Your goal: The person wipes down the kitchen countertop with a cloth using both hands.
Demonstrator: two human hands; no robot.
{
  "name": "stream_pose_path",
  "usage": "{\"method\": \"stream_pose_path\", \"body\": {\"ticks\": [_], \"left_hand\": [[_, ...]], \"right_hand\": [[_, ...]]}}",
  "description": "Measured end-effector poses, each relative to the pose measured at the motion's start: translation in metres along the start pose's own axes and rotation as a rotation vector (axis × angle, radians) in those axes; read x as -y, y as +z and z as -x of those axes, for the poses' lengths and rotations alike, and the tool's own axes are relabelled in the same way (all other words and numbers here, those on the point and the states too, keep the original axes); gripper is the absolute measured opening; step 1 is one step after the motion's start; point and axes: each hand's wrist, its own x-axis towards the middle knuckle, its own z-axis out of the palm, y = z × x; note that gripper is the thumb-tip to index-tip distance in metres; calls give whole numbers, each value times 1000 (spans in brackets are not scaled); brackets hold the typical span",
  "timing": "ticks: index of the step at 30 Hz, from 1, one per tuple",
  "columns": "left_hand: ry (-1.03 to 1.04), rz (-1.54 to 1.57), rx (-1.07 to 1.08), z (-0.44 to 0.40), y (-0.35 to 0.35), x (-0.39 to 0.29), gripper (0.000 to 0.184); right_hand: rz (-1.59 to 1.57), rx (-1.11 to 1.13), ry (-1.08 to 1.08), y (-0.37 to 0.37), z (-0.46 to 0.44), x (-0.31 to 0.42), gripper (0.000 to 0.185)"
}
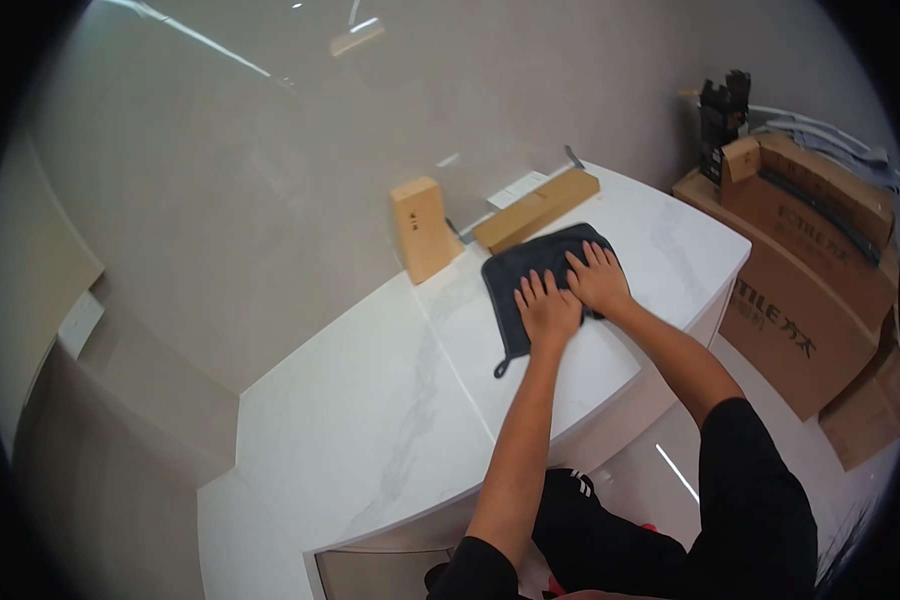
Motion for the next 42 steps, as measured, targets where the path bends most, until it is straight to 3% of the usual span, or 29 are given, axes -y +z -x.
{"method": "stream_pose_path", "body": {"ticks": [4,10,13,17,29,34,42], "left_hand": [[23,-14,6,57,-31,12,58],[116,31,-55,171,-90,48,56],[20,33,-82,234,-126,66,56],[-110,44,-47,257,-153,107,53],[-344,-87,30,139,-149,260,54],[-384,-144,103,111,-158,280,57],[-459,-103,37,87,-136,305,56]], "right_hand": [[-3,-9,7,-15,51,34,54],[-54,-52,-242,-52,138,98,52],[-99,-45,-377,-72,184,142,53],[-161,19,-507,-79,193,184,55],[-185,325,-585,33,37,314,60],[-227,308,-541,47,12,329,58],[-230,294,-641,66,-26,345,57]]}}
